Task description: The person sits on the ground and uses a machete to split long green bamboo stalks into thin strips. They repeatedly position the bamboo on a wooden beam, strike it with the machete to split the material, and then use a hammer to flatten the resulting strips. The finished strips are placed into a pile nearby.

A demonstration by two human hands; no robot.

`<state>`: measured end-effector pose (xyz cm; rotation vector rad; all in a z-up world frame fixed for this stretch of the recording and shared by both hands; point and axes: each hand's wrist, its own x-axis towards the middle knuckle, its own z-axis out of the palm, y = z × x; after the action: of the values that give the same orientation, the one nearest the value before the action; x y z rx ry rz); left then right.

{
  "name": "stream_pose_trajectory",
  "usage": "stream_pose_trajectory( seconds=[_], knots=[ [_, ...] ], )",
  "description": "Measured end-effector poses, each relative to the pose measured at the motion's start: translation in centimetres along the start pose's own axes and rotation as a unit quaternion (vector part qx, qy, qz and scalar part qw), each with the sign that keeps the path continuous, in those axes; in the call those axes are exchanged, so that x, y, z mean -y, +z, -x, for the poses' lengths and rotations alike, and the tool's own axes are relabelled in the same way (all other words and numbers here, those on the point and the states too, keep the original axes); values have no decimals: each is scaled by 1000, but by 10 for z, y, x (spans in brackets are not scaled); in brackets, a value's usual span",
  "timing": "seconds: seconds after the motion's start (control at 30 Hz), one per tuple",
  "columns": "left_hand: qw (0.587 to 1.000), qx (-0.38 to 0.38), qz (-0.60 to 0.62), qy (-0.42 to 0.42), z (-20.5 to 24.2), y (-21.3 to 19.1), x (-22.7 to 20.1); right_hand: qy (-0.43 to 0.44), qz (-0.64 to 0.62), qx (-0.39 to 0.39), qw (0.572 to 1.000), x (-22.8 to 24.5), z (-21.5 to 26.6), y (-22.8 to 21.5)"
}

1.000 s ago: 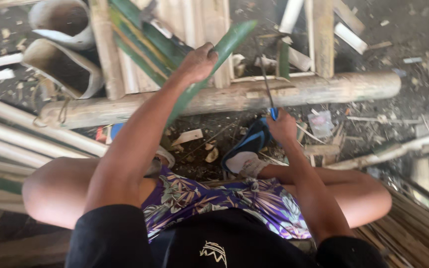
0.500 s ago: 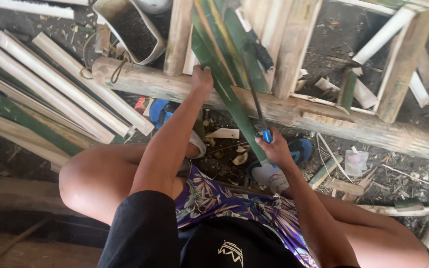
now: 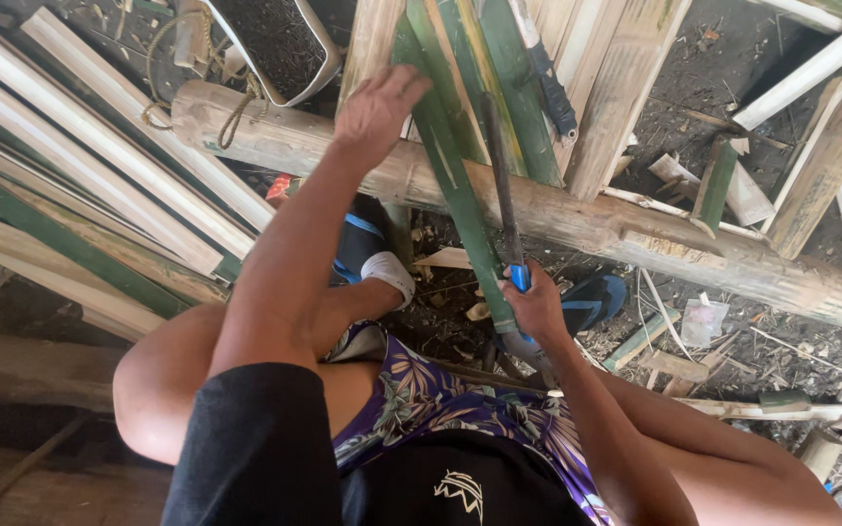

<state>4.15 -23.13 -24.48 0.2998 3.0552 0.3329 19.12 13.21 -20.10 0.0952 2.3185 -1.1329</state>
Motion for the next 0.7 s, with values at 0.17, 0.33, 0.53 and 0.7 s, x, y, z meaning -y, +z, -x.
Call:
stream_pose_trajectory(
  seconds=[0.17,0.33,0.53,0.7],
  knots=[
    [978,35,-85,186,-7,0,18,67,2,38,997,13,2,-4],
    [974,97,-24,203,-22,-9,32,4,59,-2,998,11,0,-12],
    [971,60,-70,220,-23,-11,35,70,41,-20,996,19,-19,-44],
    [969,54,-109,217,-20,1,40,-137,187,-53,971,20,-35,-73]
  ],
)
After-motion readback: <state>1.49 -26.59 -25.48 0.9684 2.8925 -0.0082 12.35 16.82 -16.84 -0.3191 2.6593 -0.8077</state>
